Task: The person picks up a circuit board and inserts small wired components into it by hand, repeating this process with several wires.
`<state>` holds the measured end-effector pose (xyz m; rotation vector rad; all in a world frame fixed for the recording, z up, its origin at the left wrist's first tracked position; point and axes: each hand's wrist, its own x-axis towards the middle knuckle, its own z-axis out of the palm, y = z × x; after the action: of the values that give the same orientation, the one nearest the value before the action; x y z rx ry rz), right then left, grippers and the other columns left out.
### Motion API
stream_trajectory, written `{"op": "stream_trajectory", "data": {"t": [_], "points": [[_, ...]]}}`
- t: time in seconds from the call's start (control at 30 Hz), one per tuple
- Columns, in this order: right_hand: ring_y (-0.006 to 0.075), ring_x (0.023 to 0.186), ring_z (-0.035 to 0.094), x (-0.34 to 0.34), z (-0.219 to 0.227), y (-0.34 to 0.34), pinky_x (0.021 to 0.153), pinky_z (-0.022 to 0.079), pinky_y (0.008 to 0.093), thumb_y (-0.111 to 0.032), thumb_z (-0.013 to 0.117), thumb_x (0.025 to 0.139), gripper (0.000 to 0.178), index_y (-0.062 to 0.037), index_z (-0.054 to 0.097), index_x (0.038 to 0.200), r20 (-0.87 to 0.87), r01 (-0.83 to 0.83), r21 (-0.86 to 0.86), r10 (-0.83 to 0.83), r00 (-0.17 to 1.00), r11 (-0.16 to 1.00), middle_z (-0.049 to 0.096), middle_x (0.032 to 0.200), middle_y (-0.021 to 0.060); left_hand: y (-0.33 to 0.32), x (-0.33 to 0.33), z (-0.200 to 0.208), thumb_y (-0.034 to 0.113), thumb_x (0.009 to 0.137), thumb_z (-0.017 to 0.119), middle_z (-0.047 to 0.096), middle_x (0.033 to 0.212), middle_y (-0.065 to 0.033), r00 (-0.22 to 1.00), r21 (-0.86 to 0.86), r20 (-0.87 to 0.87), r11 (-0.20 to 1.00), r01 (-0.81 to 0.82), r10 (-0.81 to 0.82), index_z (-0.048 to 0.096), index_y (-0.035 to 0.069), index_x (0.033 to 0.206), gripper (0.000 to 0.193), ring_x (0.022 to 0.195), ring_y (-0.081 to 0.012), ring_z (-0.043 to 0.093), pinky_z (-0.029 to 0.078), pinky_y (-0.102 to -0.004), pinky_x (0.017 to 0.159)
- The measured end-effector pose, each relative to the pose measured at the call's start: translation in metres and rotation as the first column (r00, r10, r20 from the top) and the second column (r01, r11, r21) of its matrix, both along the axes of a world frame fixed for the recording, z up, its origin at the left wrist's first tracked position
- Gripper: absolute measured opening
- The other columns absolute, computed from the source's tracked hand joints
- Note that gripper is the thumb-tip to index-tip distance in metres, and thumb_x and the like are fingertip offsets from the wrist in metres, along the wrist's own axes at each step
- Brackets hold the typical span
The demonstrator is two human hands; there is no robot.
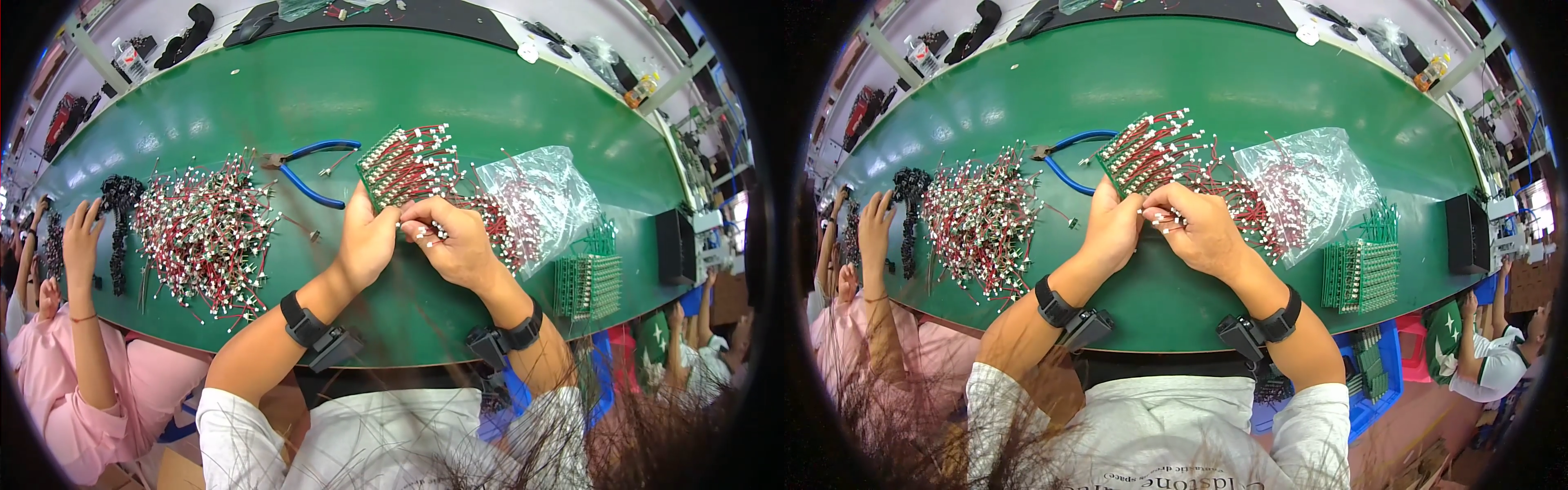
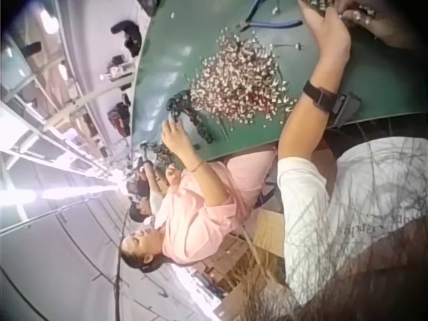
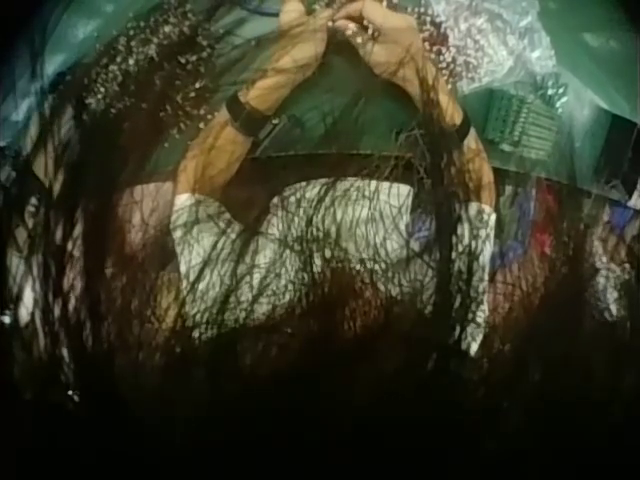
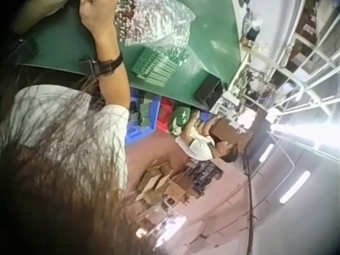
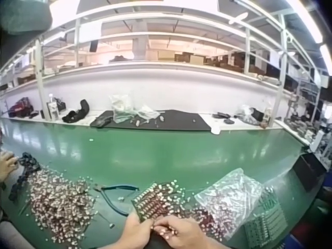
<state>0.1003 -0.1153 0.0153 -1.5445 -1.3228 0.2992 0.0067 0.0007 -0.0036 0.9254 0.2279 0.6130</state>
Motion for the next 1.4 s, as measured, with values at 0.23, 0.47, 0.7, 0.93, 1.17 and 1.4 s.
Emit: {"op": "stream_trajectory", "data": {"t": [0.23, 0.47, 0.7, 0.93, 1.17, 1.4], "points": [[0.0131, 0.066, 0.066, -0.001, 0.001, 0.000, 0.060, 0.051, 0.0281, -0.003, 0.069, 0.087, 0.009, 0.0005, 0.066, 0.095, 0.028, 0.032, 0.014, -0.032, 0.999, 0.999, 0.070, 0.077, 0.0094, -0.001, -0.001, 0.003, -0.016, 0.089, 0.041, 0.060, 0.124, -0.0104, 1.000, 0.007, -0.006, 1.000, -0.003, 0.003, 0.044, 0.000, 0.133, 0.047, 0.112, -0.0173, 0.061, 0.051, -0.0314, 0.096], [0.0059, 0.061, 0.052, 0.005, 0.002, -0.002, 0.056, 0.044, 0.0242, -0.008, 0.068, 0.089, 0.010, 0.0002, 0.067, 0.094, -0.107, 0.064, -0.031, -0.067, 0.992, 0.997, 0.062, 0.069, 0.0020, 0.000, -0.001, 0.000, -0.013, 0.091, 0.048, 0.061, 0.124, -0.0091, 1.000, 0.062, -0.023, 0.998, -0.016, 0.017, 0.046, -0.001, 0.132, 0.043, 0.113, -0.0161, 0.060, 0.049, -0.0306, 0.099], [0.0052, 0.062, 0.052, 0.014, -0.004, -0.004, 0.056, 0.043, 0.0243, -0.008, 0.069, 0.087, 0.011, 0.0009, 0.068, 0.092, -0.053, 0.190, -0.094, -0.195, 0.979, 0.977, 0.064, 0.071, 0.0019, -0.002, -0.002, -0.001, -0.009, 0.093, 0.052, 0.060, 0.126, -0.0077, 1.000, 0.149, -0.016, 0.989, 0.005, -0.003, 0.046, 0.000, 0.133, 0.041, 0.116, -0.0146, 0.058, 0.045, -0.0303, 0.102], [0.0097, 0.060, 0.061, 0.016, -0.006, -0.001, 0.058, 0.049, 0.0278, -0.004, 0.067, 0.081, 0.013, -0.0019, 0.069, 0.094, 0.087, 0.238, 0.000, -0.237, 0.968, 0.971, 0.070, 0.074, 0.0067, -0.006, -0.003, -0.003, -0.012, 0.090, 0.046, 0.054, 0.132, -0.0082, 0.999, 0.242, -0.012, 0.969, 0.049, -0.048, 0.040, 0.000, 0.139, 0.051, 0.123, -0.0153, 0.052, 0.039, -0.0319, 0.108], [0.0181, 0.059, 0.067, 0.014, -0.003, 0.000, 0.057, 0.052, 0.0315, -0.004, 0.069, 0.078, 0.014, -0.0029, 0.070, 0.091, 0.139, 0.274, 0.015, -0.274, 0.952, 0.962, 0.072, 0.076, 0.0101, -0.008, -0.005, 0.003, -0.015, 0.083, 0.041, 0.053, 0.133, -0.0077, 0.992, 0.263, -0.014, 0.957, 0.125, -0.126, 0.039, 0.000, 0.142, 0.060, 0.126, -0.0159, 0.049, 0.037, -0.0319, 0.110], [0.0214, 0.059, 0.067, 0.012, -0.001, 0.001, 0.057, 0.053, 0.0320, -0.003, 0.071, 0.076, 0.015, -0.0025, 0.070, 0.091, 0.156, 0.252, 0.038, -0.255, 0.954, 0.967, 0.070, 0.074, 0.0109, -0.006, -0.006, 0.006, -0.015, 0.082, 0.041, 0.052, 0.135, -0.0077, 0.991, 0.230, -0.026, 0.964, 0.137, -0.134, 0.040, -0.001, 0.142, 0.062, 0.128, -0.0165, 0.048, 0.034, -0.0320, 0.111]]}}
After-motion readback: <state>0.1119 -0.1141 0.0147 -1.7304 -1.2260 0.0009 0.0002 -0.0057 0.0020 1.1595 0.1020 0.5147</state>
